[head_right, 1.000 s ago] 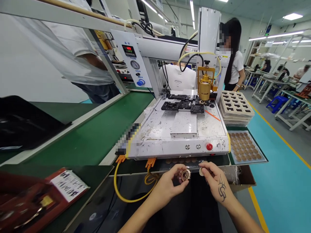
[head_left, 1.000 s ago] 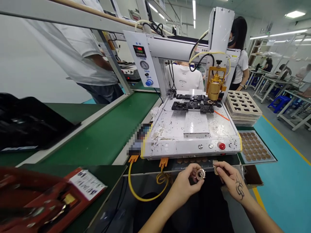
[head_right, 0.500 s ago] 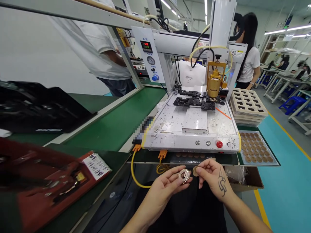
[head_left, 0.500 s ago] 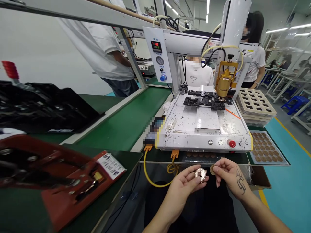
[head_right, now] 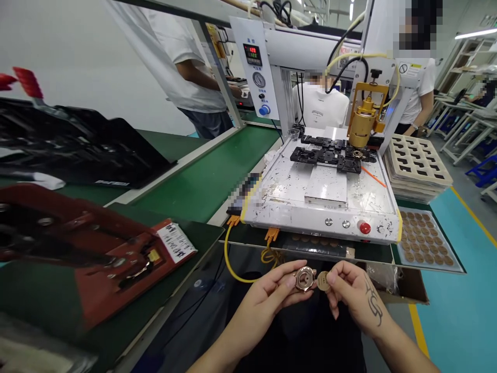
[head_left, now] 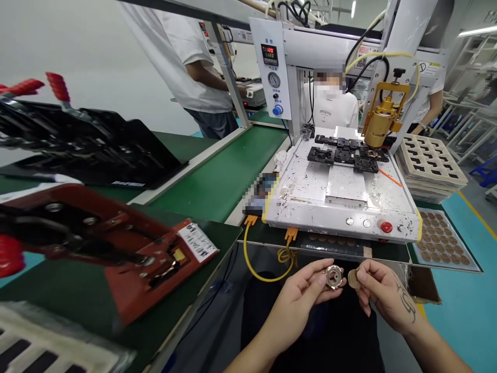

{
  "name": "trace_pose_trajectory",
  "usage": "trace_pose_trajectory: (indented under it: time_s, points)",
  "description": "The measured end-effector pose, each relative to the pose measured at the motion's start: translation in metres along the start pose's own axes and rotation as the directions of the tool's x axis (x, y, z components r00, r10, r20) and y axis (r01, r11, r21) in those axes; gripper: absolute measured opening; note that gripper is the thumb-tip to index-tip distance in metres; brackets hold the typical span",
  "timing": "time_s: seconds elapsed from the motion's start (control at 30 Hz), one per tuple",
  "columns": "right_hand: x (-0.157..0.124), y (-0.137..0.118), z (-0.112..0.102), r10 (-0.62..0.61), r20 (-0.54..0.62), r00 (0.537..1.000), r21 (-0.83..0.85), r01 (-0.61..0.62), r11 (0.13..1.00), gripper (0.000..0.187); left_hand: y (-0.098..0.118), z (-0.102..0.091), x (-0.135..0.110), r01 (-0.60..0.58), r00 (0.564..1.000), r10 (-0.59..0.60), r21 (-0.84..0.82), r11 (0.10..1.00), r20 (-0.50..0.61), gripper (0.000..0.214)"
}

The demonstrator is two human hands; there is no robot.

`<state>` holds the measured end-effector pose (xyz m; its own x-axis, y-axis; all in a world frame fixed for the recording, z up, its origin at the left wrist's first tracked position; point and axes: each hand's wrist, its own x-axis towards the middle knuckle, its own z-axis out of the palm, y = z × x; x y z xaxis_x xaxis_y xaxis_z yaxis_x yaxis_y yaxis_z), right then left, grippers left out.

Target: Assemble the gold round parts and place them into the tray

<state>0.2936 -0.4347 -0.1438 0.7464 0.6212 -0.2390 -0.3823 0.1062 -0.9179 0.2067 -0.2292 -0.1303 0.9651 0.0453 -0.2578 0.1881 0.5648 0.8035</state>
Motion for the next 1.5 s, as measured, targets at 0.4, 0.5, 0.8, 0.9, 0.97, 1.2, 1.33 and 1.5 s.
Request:
trace_pose_trajectory:
  time_s: [0.4, 0.5, 0.8, 0.9, 0.97, 1.2, 1.33, 1.5]
  points:
    - [0.004, -0.024, 0.026, -0.236, 0.06, 0.97, -0.485, 0.235, 0.842, 0.026, -0.003, 0.002, -0.004, -0.034, 0.999, 0.033, 0.018, 0.999, 0.033, 0.047]
    - [0.004, -0.023, 0.033, -0.229, 0.073, 0.971, -0.495, 0.234, 0.837, 0.025, -0.003, 0.003, -0.005, -0.052, 0.998, 0.051, 0.024, 0.998, 0.046, 0.044]
    - [0.004, -0.018, 0.031, -0.242, 0.049, 0.969, -0.51, 0.233, 0.828, 0.025, -0.002, 0.007, -0.008, -0.078, 0.996, 0.073, 0.094, 0.992, 0.057, 0.045]
    - [0.004, -0.014, 0.031, -0.262, 0.036, 0.964, -0.524, 0.242, 0.816, 0.024, -0.005, 0.009, -0.008, -0.098, 0.994, 0.093, 0.101, 0.99, 0.054, 0.046]
    - [0.005, -0.012, 0.031, -0.282, 0.024, 0.959, -0.535, 0.251, 0.807, 0.023, -0.008, 0.009, -0.008, -0.11, 0.993, 0.106, 0.106, 0.988, 0.048, 0.046]
    - [0.004, -0.008, 0.032, -0.352, 0.016, 0.936, -0.599, 0.291, 0.746, 0.022, -0.012, 0.011, -0.008, -0.129, 0.992, 0.13, 0.201, 0.971, 0.009, 0.047]
    - [0.004, -0.002, 0.032, -0.424, 0.023, 0.905, -0.665, 0.33, 0.669, 0.022, -0.016, 0.011, -0.008, -0.171, 0.983, 0.184, 0.296, 0.94, -0.018, 0.039]
    - [0.007, -0.002, 0.027, -0.432, 0.05, 0.901, -0.753, 0.318, 0.576, 0.008, -0.021, 0.001, -0.008, -0.244, 0.962, 0.271, 0.462, 0.853, 0.009, 0.041]
